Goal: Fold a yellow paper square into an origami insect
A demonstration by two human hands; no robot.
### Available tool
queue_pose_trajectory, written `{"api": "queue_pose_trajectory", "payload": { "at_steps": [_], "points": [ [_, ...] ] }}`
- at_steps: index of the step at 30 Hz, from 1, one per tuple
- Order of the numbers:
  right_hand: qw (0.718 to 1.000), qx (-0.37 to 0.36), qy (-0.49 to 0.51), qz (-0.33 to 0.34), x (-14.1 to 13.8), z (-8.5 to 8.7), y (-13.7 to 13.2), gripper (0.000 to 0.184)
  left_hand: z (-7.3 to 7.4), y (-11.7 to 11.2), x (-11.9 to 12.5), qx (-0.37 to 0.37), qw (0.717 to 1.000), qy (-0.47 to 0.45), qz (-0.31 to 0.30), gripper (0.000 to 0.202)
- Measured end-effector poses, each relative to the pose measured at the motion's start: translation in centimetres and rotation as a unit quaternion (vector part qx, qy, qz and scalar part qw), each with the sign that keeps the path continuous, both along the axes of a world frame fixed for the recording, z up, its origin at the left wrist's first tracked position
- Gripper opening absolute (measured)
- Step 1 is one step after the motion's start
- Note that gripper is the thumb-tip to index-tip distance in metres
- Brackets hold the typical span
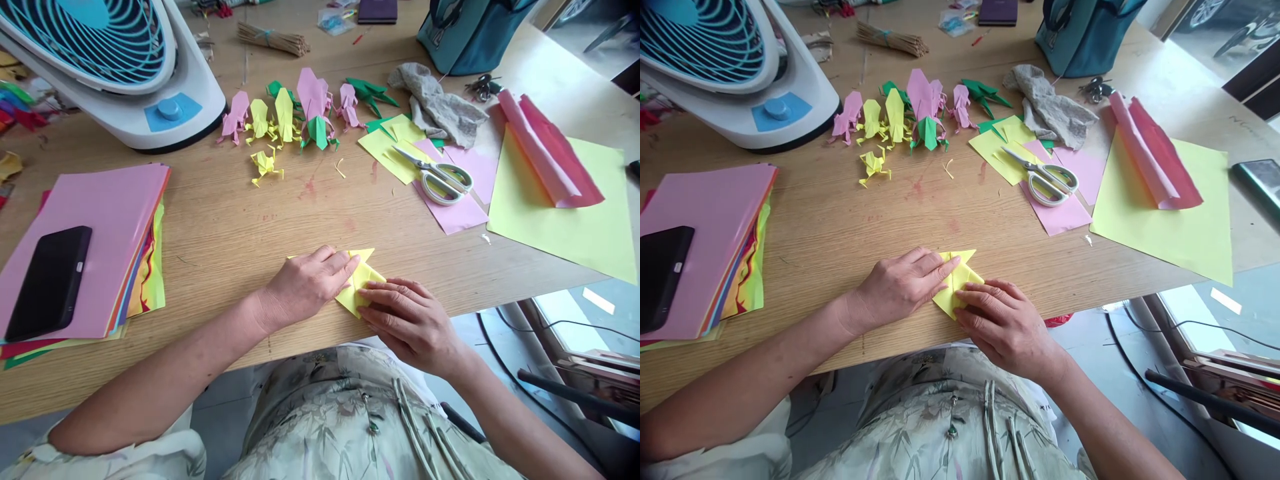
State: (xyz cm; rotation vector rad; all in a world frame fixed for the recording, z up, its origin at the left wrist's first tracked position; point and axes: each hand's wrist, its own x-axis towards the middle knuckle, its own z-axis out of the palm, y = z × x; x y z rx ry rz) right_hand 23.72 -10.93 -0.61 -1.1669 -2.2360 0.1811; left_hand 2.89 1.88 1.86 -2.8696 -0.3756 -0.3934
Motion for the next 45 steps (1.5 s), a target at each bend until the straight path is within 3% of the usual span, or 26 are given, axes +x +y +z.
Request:
{"api": "queue_pose_trajectory", "payload": {
  "at_steps": [23, 27, 31, 37, 45],
  "points": [
    [0.999, -0.014, 0.028, 0.009, 0.2, 0.3, -0.1, 0.033, 0.7, -1.9, 1.3, -0.092, 0.989, -0.005, 0.115, 0.036],
    [0.995, -0.025, 0.088, -0.044, 0.1, 0.7, 0.1, 0.036, 0.8, -2.0, 1.4, -0.102, 0.986, 0.012, 0.129, 0.038],
    [0.994, -0.033, 0.022, -0.106, -0.1, 1.5, 1.2, 0.027, 0.9, -2.1, 1.5, -0.103, 0.984, 0.026, 0.144, 0.034],
    [0.99, -0.037, -0.026, -0.131, -0.4, 1.5, 2.9, 0.024, 0.9, -2.1, 1.4, -0.104, 0.983, 0.03, 0.146, 0.04],
    [0.988, -0.056, -0.04, -0.14, -0.5, 1.0, 2.6, 0.027, 1.3, -2.3, 1.7, -0.114, 0.98, 0.054, 0.157, 0.042]
  ]
}}
